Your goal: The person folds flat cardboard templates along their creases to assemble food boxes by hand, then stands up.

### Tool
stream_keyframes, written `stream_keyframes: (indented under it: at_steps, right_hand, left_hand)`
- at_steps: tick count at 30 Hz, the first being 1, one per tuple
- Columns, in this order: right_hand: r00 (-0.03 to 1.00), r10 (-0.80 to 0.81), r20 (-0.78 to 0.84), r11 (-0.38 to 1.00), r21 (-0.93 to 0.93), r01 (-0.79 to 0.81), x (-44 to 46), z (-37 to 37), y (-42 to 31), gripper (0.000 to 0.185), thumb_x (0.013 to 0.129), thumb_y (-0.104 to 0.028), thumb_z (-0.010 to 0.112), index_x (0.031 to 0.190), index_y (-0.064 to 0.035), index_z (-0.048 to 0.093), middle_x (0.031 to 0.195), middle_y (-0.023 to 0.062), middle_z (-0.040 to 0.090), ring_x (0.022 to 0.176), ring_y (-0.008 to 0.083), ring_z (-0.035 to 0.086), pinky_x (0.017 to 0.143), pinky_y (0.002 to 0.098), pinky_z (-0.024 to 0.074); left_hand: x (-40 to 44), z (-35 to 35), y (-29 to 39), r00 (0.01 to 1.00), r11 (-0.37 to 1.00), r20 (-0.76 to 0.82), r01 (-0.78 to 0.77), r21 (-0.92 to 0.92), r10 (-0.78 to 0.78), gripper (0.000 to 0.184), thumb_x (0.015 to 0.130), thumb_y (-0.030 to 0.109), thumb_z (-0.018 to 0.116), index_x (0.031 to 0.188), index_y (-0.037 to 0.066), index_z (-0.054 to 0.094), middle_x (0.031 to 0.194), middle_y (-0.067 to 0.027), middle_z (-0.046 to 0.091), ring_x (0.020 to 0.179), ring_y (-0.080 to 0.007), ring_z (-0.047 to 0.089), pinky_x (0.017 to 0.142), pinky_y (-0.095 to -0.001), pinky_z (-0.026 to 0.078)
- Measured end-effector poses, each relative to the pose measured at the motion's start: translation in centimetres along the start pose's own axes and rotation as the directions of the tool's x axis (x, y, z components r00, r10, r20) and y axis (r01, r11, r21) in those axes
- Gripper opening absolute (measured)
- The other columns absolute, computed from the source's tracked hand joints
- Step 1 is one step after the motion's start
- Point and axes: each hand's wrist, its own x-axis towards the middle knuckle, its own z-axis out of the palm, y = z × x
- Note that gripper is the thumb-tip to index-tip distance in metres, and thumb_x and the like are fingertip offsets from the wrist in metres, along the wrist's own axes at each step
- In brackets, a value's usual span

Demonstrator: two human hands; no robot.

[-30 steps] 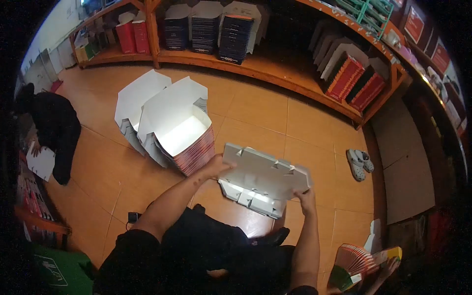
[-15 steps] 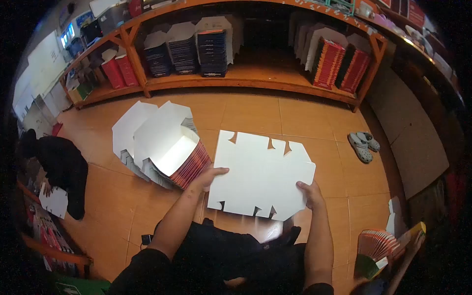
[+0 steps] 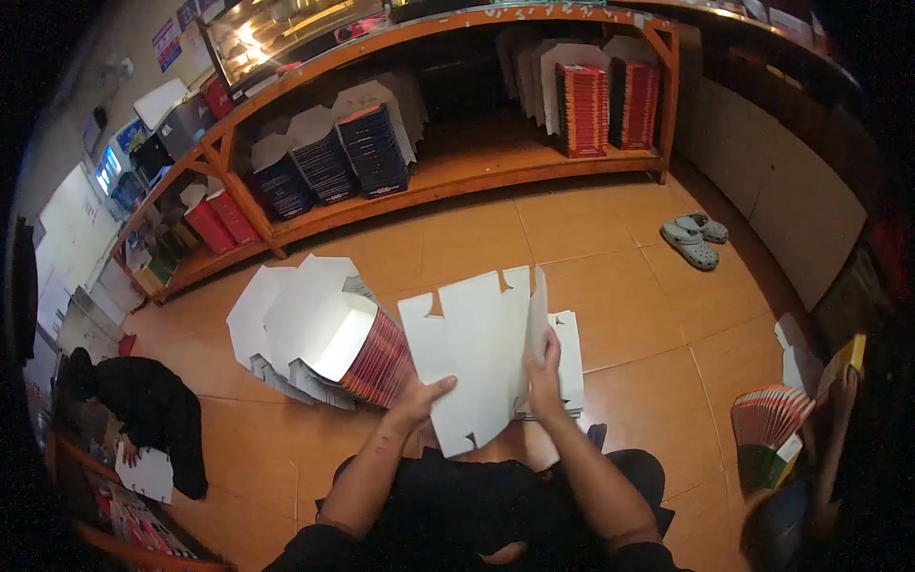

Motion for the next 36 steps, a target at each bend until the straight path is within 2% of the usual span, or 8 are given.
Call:
stream_keyframes:
  at_steps: [4, 6, 8, 11, 17, 24, 30, 36]
  right_hand:
    - [0.997, -0.075, 0.000, 0.975, -0.207, 0.073, 0.2, 0.7, 1.3, 0.067, 0.100, -0.046, 0.038, 0.143, 0.0025, 0.020, 0.143, 0.0178, 0.026, 0.136, 0.0272, 0.023, 0.113, 0.0408, 0.0200]
    - [0.988, 0.145, 0.060, 0.942, 0.297, -0.157, 0.4, -1.7, 0.5, 0.068, 0.099, -0.057, 0.027, 0.139, -0.0029, 0.033, 0.129, 0.0108, 0.047, 0.121, 0.0222, 0.043, 0.108, 0.0378, 0.0309]
    - [0.850, 0.398, 0.344, 0.623, 0.579, -0.526, 2.2, -5.0, -3.8, 0.068, 0.099, -0.059, 0.023, 0.135, -0.0040, 0.042, 0.120, 0.0086, 0.055, 0.111, 0.0190, 0.051, 0.101, 0.0346, 0.0389]
    - [0.713, 0.490, 0.502, 0.534, 0.474, -0.700, 3.7, -6.3, -3.2, 0.068, 0.099, -0.059, 0.023, 0.134, -0.0042, 0.043, 0.120, 0.0090, 0.055, 0.111, 0.0190, 0.051, 0.100, 0.0343, 0.0395]
    - [0.719, 0.528, 0.452, 0.597, 0.404, -0.693, 1.4, -4.8, -0.5, 0.068, 0.099, -0.060, 0.023, 0.133, -0.0045, 0.045, 0.120, 0.0096, 0.055, 0.110, 0.0190, 0.052, 0.099, 0.0338, 0.0408]
    - [0.778, 0.541, 0.320, 0.686, 0.366, -0.628, 0.4, -4.4, 2.5, 0.069, 0.098, -0.060, 0.023, 0.132, -0.0048, 0.047, 0.120, 0.0103, 0.056, 0.110, 0.0190, 0.052, 0.097, 0.0331, 0.0422]
    - [0.919, 0.370, 0.137, 0.919, 0.090, -0.384, -0.9, -2.5, -1.4, 0.067, 0.098, -0.060, 0.026, 0.131, -0.0054, 0.047, 0.114, 0.0100, 0.057, 0.107, 0.0169, 0.053, 0.093, 0.0303, 0.0438]
    - [0.909, 0.417, 0.010, 0.884, 0.228, -0.408, -0.9, -1.9, 1.9, 0.063, 0.099, -0.058, 0.028, 0.128, -0.0049, 0.048, 0.109, 0.0084, 0.058, 0.101, 0.0171, 0.055, 0.089, 0.0325, 0.0459]
  left_hand:
    - [0.0, 1.5, -1.3, 0.995, 0.976, 0.088, -0.053, 0.213, 0.035, 0.052, 0.085, 0.014, 0.069, 0.129, -0.003, 0.047, 0.120, -0.0121, 0.058, 0.111, -0.0226, 0.054, 0.097, -0.0357, 0.043]
    - [0.0, 0.6, -1.0, 0.999, 0.970, 0.010, -0.040, 0.239, 0.039, 0.053, 0.084, 0.016, 0.070, 0.128, -0.003, 0.048, 0.120, -0.0124, 0.058, 0.111, -0.0228, 0.055, 0.096, -0.0357, 0.044]
    - [0.6, -2.1, 0.7, 1.000, 0.951, 0.011, -0.020, 0.308, 0.017, 0.058, 0.083, 0.017, 0.070, 0.130, -0.004, 0.043, 0.119, -0.0139, 0.057, 0.109, -0.0232, 0.055, 0.095, -0.0373, 0.044]
    - [0.8, -3.9, 1.8, 1.000, 0.995, 0.022, -0.008, 0.095, 0.006, 0.050, 0.083, 0.012, 0.068, 0.126, -0.006, 0.048, 0.113, -0.0154, 0.061, 0.103, -0.0217, 0.059, 0.090, -0.0356, 0.048]
    - [1.1, -4.5, 0.1, 0.998, 0.923, -0.051, -0.012, 0.385, 0.034, 0.046, 0.085, 0.009, 0.065, 0.125, -0.006, 0.048, 0.113, -0.0153, 0.061, 0.101, -0.0219, 0.060, 0.088, -0.0353, 0.048]
    - [0.8, -2.6, -0.2, 1.000, 0.979, -0.003, -0.004, 0.202, 0.005, 0.045, 0.085, 0.011, 0.067, 0.123, -0.005, 0.050, 0.114, -0.0147, 0.061, 0.102, -0.0231, 0.060, 0.089, -0.0363, 0.048]
    - [0.1, -0.8, -0.6, 0.999, 0.921, -0.034, -0.018, 0.390, 0.034, 0.044, 0.085, 0.014, 0.068, 0.121, -0.005, 0.050, 0.109, -0.0144, 0.062, 0.099, -0.0225, 0.060, 0.085, -0.0352, 0.050]
    - [-0.9, 2.1, -2.6, 0.998, 0.881, -0.040, 0.056, 0.469, -0.043, 0.038, 0.086, 0.014, 0.066, 0.118, -0.004, 0.055, 0.105, -0.0132, 0.065, 0.095, -0.0205, 0.062, 0.085, -0.0342, 0.049]
